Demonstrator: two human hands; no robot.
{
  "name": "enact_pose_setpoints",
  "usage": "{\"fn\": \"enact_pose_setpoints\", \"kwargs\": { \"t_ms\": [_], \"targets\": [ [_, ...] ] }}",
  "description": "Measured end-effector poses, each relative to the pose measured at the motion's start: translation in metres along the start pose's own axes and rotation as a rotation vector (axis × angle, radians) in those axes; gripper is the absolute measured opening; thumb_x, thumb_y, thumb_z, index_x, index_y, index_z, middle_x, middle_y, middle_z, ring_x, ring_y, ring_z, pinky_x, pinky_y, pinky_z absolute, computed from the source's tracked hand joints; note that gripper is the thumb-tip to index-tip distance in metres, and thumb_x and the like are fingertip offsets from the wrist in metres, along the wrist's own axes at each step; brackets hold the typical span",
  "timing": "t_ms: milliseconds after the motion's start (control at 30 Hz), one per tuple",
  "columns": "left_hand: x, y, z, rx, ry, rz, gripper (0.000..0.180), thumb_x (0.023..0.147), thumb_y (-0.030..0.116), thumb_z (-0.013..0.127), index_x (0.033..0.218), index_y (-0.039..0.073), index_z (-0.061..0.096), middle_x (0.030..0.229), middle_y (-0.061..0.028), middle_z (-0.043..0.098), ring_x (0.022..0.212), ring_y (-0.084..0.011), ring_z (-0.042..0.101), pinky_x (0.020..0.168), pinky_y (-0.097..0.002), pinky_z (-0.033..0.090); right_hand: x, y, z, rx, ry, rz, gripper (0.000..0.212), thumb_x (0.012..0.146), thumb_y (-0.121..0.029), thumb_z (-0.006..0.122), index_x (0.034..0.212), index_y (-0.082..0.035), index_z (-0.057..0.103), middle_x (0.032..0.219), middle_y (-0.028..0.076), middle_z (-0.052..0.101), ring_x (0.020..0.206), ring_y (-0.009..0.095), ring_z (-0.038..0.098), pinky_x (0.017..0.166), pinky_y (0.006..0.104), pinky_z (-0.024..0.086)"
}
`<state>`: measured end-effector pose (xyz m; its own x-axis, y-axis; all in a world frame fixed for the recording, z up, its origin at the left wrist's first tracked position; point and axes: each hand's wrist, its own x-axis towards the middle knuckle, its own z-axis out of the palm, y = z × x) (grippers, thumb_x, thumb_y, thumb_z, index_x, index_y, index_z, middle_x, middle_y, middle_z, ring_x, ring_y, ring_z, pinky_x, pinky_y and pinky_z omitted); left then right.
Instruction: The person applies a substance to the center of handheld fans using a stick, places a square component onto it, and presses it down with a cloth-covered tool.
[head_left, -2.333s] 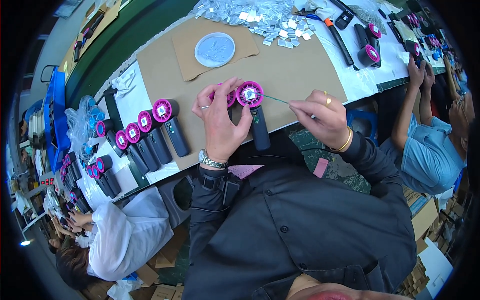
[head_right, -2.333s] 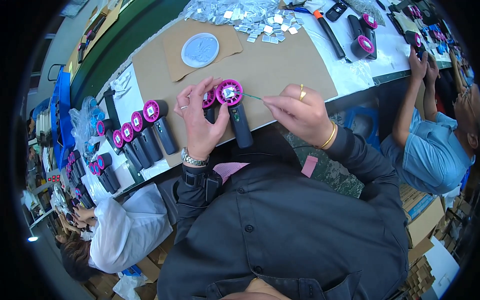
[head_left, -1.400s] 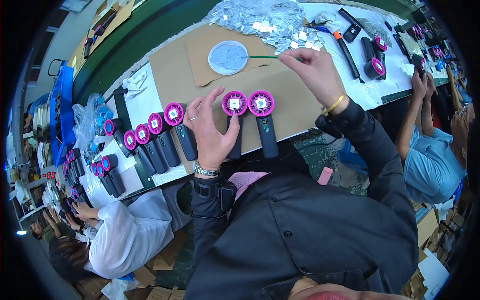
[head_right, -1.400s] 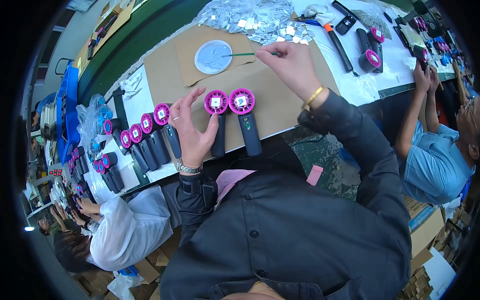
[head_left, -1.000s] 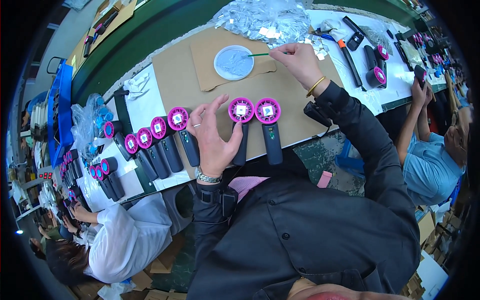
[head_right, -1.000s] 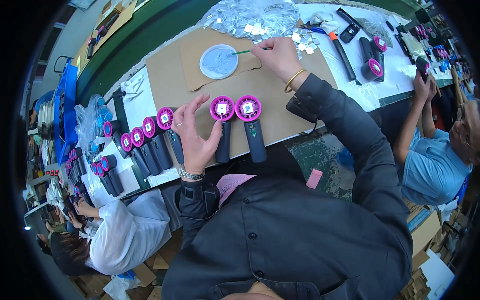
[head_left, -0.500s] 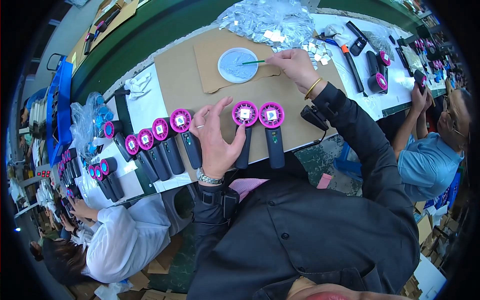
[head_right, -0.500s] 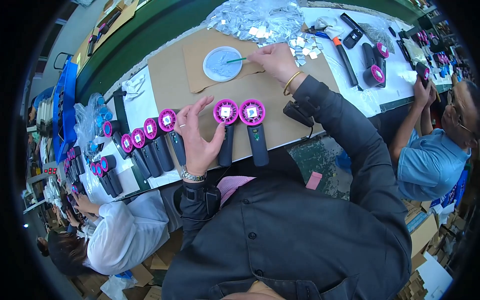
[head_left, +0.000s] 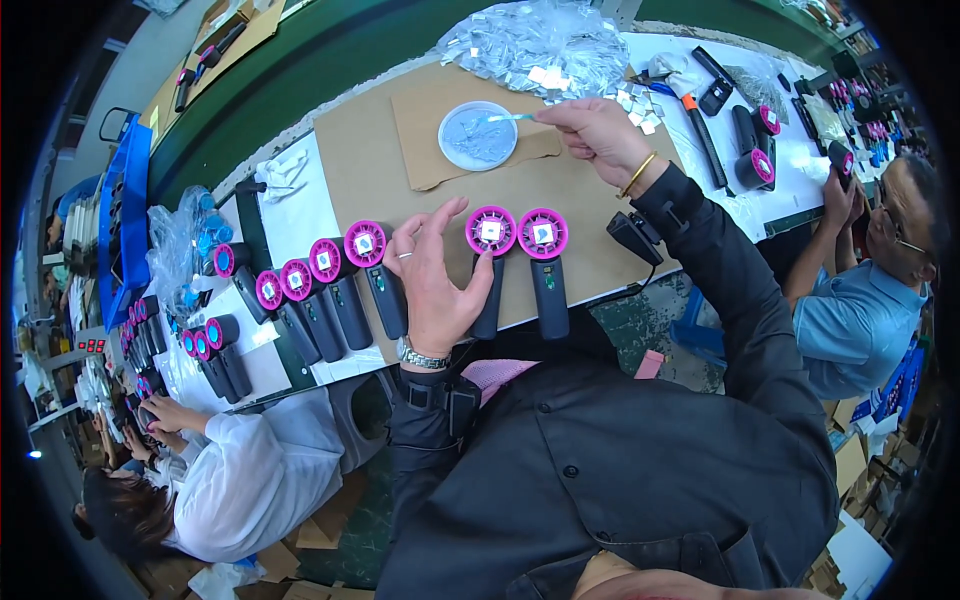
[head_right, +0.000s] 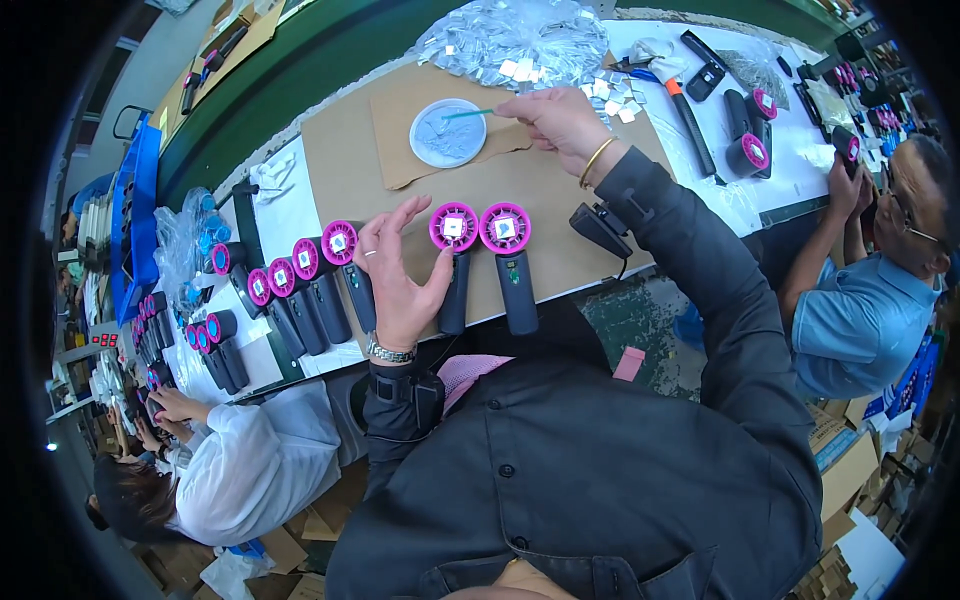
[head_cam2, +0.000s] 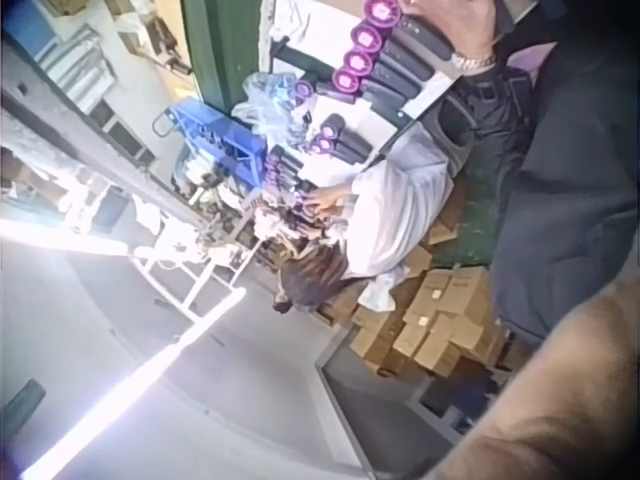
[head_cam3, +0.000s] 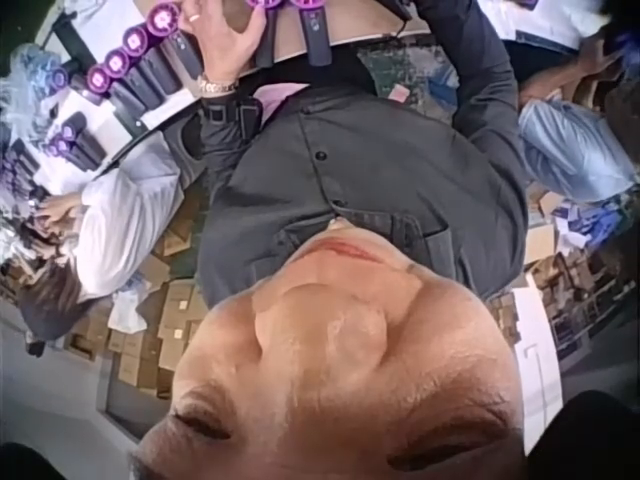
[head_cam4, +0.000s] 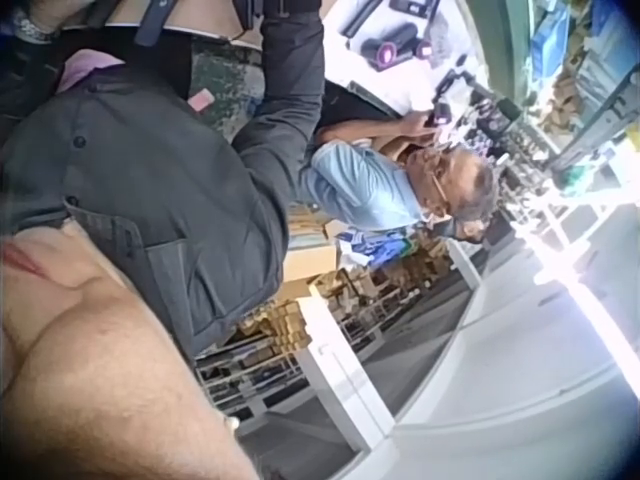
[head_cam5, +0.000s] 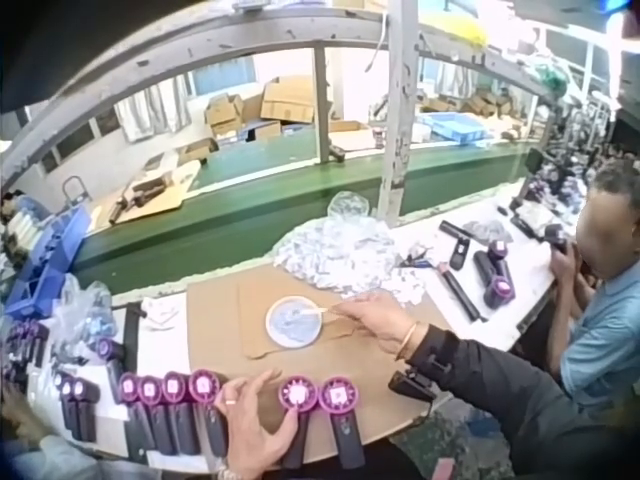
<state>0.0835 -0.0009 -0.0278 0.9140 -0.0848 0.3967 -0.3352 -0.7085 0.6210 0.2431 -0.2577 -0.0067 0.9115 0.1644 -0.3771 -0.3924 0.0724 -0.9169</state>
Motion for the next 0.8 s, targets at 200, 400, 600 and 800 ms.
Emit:
{"fn": "enact_pose_setpoints", "kwargs": {
  "t_ms": [200,400,600,800],
  "targets": [
    [0.000,0.000,0.000,0.007,0.008,0.006,0.070,0.081,0.018,0.084,0.147,0.013,0.060,0.140,-0.0026,0.070,0.132,-0.0310,0.052,0.118,-0.0490,0.025,-0.016,-0.007,-0.003,0.111,-0.013,-0.150,0.019,0.101,-0.016,0.078,0.110,0.000,0.080,0.070,-0.009,0.050,0.059,0.002,0.036,0.052,0.0228,0.026],
    [-0.001,-0.001,0.001,0.003,0.003,0.008,0.070,0.081,0.018,0.084,0.147,0.013,0.060,0.141,-0.0030,0.069,0.133,-0.0315,0.052,0.118,-0.0497,0.025,-0.015,0.008,-0.016,-0.075,0.105,-0.044,0.021,0.100,-0.016,0.079,0.111,0.002,0.079,0.073,-0.008,0.053,0.060,0.002,0.038,0.052,0.0223,0.027],
    [-0.004,0.000,0.003,0.002,0.002,-0.004,0.069,0.081,0.019,0.084,0.146,0.013,0.061,0.141,-0.0031,0.069,0.134,-0.0320,0.052,0.119,-0.0497,0.025,-0.024,-0.004,-0.022,0.139,-0.019,-0.047,0.019,0.100,-0.014,0.079,0.109,0.002,0.078,0.072,-0.008,0.051,0.058,0.002,0.036,0.052,0.0230,0.026],
    [-0.005,0.001,0.003,0.001,0.005,-0.012,0.069,0.081,0.019,0.084,0.146,0.014,0.060,0.141,-0.0030,0.069,0.134,-0.0320,0.052,0.119,-0.0494,0.025,-0.035,-0.020,-0.023,0.200,-0.078,-0.071,0.022,0.106,-0.015,0.072,0.118,0.002,0.074,0.075,-0.008,0.042,0.062,0.002,0.034,0.053,0.0227,0.026]
  ]
}}
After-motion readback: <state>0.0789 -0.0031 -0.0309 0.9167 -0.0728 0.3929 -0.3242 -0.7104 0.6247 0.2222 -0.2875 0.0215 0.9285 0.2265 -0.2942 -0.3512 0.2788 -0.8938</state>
